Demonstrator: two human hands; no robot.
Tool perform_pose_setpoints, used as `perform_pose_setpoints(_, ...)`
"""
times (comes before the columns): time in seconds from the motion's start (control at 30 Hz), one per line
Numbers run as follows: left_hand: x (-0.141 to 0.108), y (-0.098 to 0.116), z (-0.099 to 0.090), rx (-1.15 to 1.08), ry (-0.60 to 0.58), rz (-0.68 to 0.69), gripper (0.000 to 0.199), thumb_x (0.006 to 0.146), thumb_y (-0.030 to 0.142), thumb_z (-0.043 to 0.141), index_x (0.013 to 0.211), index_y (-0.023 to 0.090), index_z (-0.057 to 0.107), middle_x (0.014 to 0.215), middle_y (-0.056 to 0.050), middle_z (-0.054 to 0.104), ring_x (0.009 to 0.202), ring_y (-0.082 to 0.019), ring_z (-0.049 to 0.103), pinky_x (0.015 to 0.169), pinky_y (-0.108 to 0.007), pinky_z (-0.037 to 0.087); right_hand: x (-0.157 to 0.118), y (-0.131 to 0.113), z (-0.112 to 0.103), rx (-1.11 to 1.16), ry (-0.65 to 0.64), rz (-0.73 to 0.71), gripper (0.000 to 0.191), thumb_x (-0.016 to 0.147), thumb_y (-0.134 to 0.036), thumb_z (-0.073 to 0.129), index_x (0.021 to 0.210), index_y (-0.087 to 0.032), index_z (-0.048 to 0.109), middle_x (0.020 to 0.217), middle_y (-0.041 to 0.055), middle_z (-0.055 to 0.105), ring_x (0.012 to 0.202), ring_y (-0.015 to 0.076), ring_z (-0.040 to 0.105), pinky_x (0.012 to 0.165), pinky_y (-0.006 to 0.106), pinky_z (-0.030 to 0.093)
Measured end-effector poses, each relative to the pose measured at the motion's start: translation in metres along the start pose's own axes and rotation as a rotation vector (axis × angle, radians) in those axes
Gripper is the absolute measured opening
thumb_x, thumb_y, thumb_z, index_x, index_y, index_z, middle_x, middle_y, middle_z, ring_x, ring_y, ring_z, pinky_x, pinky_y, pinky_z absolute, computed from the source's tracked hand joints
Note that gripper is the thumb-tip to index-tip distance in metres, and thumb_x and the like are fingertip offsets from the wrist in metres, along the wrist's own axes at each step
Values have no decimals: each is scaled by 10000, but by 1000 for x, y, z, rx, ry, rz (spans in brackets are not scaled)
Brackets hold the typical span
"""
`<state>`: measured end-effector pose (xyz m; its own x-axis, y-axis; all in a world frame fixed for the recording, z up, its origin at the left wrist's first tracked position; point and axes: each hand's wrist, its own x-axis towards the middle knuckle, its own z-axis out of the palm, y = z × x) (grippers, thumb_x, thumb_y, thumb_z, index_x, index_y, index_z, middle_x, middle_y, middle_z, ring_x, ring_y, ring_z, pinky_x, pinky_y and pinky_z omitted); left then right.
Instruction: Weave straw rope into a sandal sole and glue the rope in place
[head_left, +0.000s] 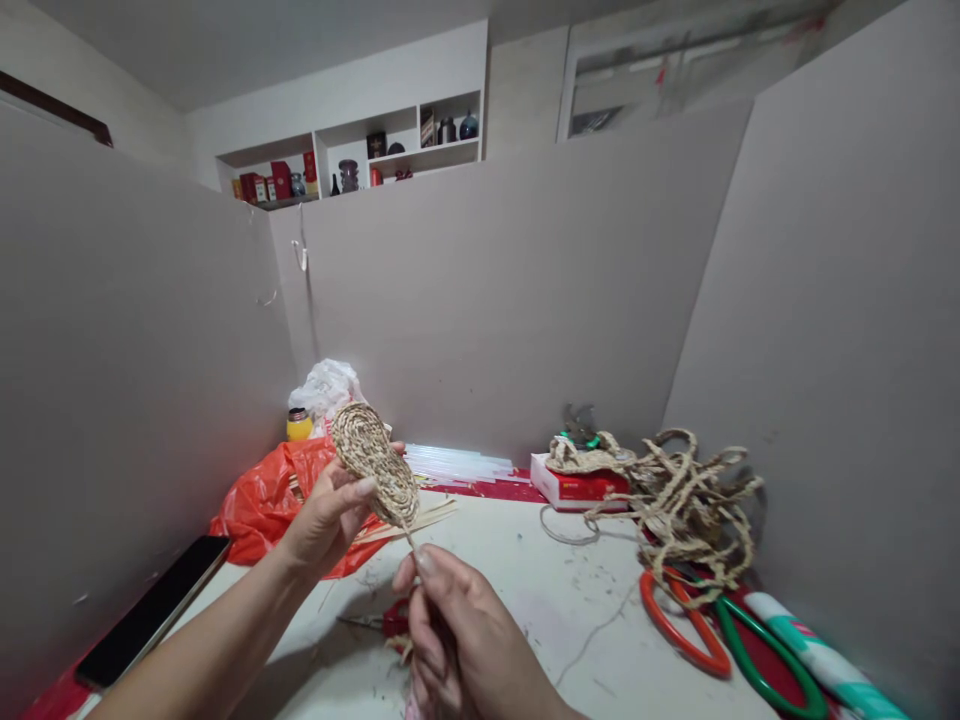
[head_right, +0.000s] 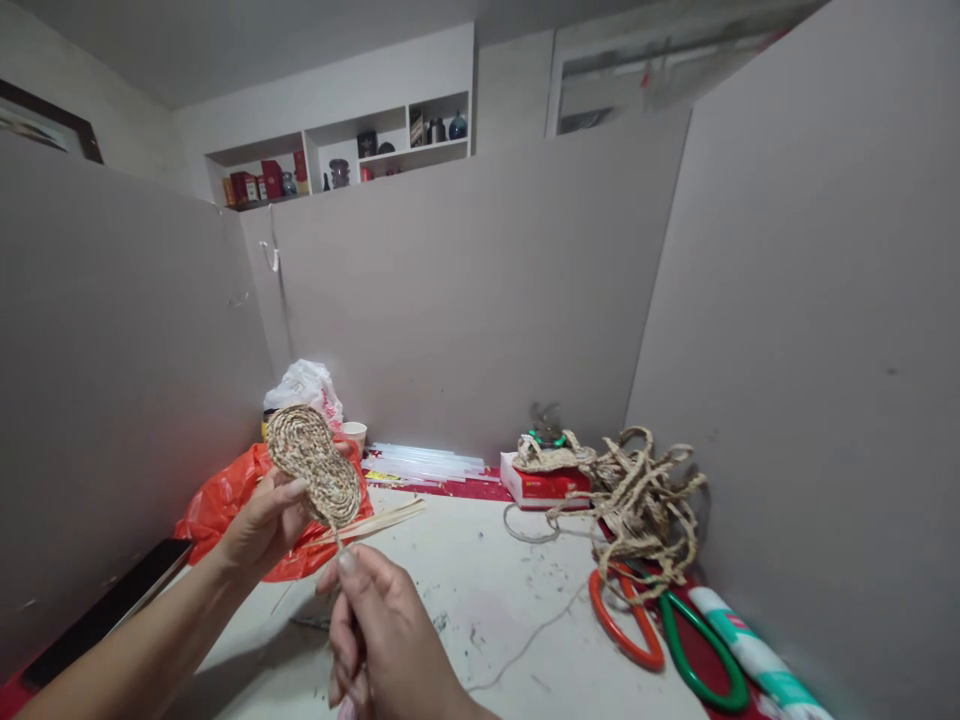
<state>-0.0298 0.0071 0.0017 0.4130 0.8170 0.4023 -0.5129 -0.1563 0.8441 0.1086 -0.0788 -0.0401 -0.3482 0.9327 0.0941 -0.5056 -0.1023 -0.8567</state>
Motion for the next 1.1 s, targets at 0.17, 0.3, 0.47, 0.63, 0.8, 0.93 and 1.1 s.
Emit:
perform_pose_setpoints(0.17, 1, -1, -2, 20, -1, -10, 495, 722, 267, 738, 1181, 153, 596, 1195, -130, 642, 1049, -272, 601, 851, -331, 487, 0, -1, -1, 139, 1, -39, 406, 837, -548, 574, 753, -152, 602, 370, -131, 366, 267, -1, 164, 303, 126, 320)
perform_pose_setpoints(0.3, 1, -3, -4, 38, 9, -41, 510, 679, 318, 779, 1131, 165, 600, 1177, -121, 646, 1016, -258, 615, 819, -319, 502, 2, 8, -5, 39, -23, -50, 407, 775, -553, 654, 725, -151, 621, 360, -127, 360, 278, 8, 247, 333, 134, 321)
perform_pose_setpoints(0.47, 2, -7, -4, 48, -10, -20, 505, 671, 328, 785, 1116, 174, 604, 1152, -109, 649, 1011, -244, 613, 818, -303, 498, 4, 15, -8, -100, 58, -19, 422, 727, -566, 688, 722, -147, 638, 411, -82, 446, 323, 35, 350, 347, 156, 291)
perform_pose_setpoints(0.63, 2, -6, -4, 58, 6, -16, 507, 683, 312, 778, 1136, 182, 590, 1136, -106, 653, 972, -226, 619, 811, -310, 500, 2, 5, -5, -142, 137, 10, 398, 715, -536, 711, 707, -148, 625, 474, -63, 473, 406, 51, 351, 377, 162, 292)
perform_pose_setpoints(0.8, 1, -5, -4, 41, -10, -28, 480, 725, 262, 738, 1170, 195, 572, 1160, -99, 640, 997, -221, 612, 829, -328, 503, -1, -4, -2, -195, 203, -17, 396, 712, -534, 706, 688, -150, 613, 467, -64, 471, 402, 54, 359, 381, 165, 282)
perform_pose_setpoints(0.93, 1, -4, -4, 40, -7, -33, 402, 757, 230, 698, 1143, 186, 593, 1141, -92, 652, 1005, -209, 615, 863, -321, 490, 1, -14, 1, -238, 252, -92, 430, 642, -550, 745, 610, -146, 602, 423, -84, 427, 378, 43, 332, 378, 164, 299)
perform_pose_setpoints(1.1, 2, -2, -3, 58, 11, -43, 421, 719, 239, 741, 1115, 185, 607, 1117, -90, 661, 1000, -206, 615, 857, -308, 493, 5, -12, -4, -256, 268, -113, 378, 675, -501, 743, 629, -148, 618, 456, -74, 456, 384, 44, 333, 368, 160, 323)
